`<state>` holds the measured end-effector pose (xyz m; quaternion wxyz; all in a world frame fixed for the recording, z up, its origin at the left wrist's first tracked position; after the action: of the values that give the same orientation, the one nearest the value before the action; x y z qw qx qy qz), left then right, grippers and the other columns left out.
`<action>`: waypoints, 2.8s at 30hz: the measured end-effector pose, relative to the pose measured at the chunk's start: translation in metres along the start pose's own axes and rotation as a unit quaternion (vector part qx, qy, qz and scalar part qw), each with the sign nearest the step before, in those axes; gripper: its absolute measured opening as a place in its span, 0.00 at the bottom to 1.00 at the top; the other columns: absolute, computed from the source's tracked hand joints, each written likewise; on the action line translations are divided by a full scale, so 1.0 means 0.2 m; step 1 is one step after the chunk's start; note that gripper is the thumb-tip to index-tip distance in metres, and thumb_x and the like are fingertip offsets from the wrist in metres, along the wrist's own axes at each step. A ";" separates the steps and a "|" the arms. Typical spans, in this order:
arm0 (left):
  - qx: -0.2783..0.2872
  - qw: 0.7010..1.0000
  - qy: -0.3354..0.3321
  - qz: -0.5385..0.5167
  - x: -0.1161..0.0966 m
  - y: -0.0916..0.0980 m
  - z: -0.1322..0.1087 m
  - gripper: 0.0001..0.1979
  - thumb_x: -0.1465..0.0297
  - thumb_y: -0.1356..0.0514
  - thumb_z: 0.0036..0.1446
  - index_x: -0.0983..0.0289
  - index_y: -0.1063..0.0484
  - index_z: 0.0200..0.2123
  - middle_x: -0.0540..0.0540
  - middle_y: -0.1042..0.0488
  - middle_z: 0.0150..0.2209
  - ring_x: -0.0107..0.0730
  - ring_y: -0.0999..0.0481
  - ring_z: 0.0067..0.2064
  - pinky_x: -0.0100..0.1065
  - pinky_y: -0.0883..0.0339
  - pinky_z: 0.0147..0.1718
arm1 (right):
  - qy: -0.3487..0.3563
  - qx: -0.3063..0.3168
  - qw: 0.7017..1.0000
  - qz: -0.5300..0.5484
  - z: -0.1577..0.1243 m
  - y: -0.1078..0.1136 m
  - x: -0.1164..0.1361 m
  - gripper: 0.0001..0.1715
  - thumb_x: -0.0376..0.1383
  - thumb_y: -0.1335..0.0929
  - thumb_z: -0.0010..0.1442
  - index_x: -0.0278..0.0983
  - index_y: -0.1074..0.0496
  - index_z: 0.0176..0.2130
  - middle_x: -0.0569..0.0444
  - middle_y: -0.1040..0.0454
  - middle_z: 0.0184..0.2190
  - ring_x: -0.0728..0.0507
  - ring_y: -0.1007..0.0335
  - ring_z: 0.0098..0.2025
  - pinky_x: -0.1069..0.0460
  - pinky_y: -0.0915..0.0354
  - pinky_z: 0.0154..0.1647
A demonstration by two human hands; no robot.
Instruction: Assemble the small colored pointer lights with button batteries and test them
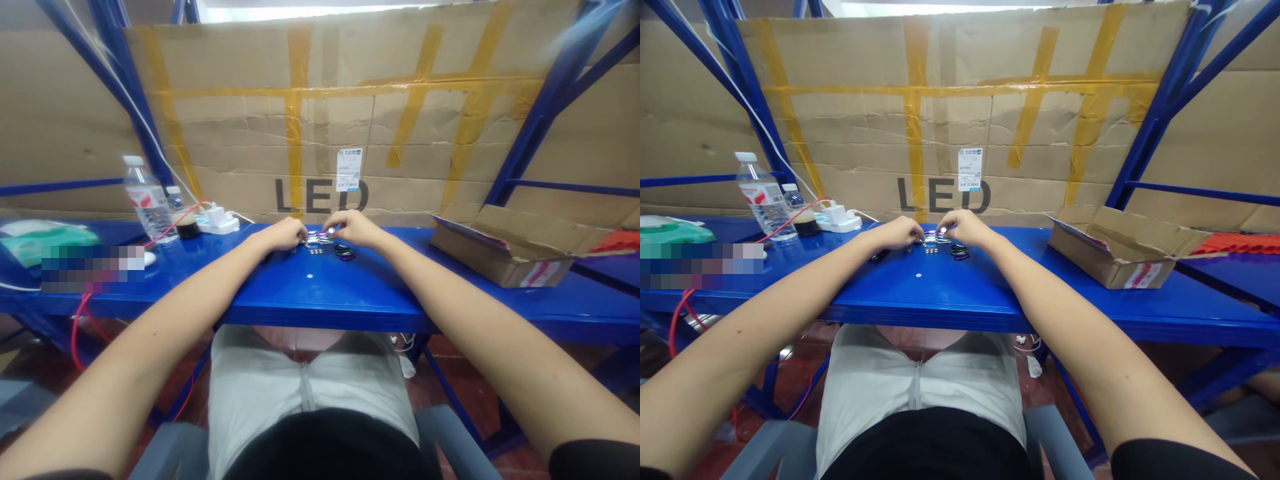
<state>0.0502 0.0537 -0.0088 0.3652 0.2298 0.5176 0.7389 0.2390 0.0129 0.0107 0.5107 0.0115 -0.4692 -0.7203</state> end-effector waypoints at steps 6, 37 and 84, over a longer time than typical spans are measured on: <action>0.024 1.000 -0.005 0.004 -0.02 -0.04 0.02 0.14 0.80 0.43 0.47 0.62 0.19 0.30 0.54 0.18 0.28 0.31 0.24 0.26 0.28 0.36 0.27 | 0.034 0.007 0.999 -0.031 0.00 -0.01 0.01 0.16 0.22 0.31 0.46 0.37 0.18 0.31 0.52 0.20 0.33 0.44 0.27 0.37 0.51 0.35 0.42; 0.109 0.988 0.113 -0.005 -0.12 0.06 -0.02 0.07 0.77 0.39 0.44 0.64 0.22 0.27 0.54 0.22 0.27 0.34 0.26 0.30 0.31 0.38 0.30 | -0.087 0.027 0.994 -0.067 0.00 -0.02 -0.06 0.10 0.28 0.29 0.48 0.33 0.20 0.34 0.52 0.21 0.30 0.44 0.27 0.34 0.52 0.35 0.36; -0.209 0.970 -0.100 -0.078 -0.31 0.13 0.00 0.08 0.76 0.42 0.58 0.65 0.22 0.36 0.56 0.21 0.36 0.32 0.24 0.39 0.33 0.32 0.41 | -0.137 0.030 0.988 0.056 -0.03 -0.03 0.01 0.06 0.29 0.32 0.45 0.33 0.27 0.28 0.58 0.29 0.23 0.47 0.32 0.28 0.52 0.36 0.32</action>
<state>0.0820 0.0004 0.0182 0.5111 0.1800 0.3293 0.7733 0.2371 0.0070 0.0052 0.4807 -0.0984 -0.5563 -0.6707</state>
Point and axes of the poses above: each hand's wrist, its own z-axis towards the middle knuckle, its own y-axis out of the back of the hand, x = y × z, the point moved 4 cm from there along z, towards the middle knuckle
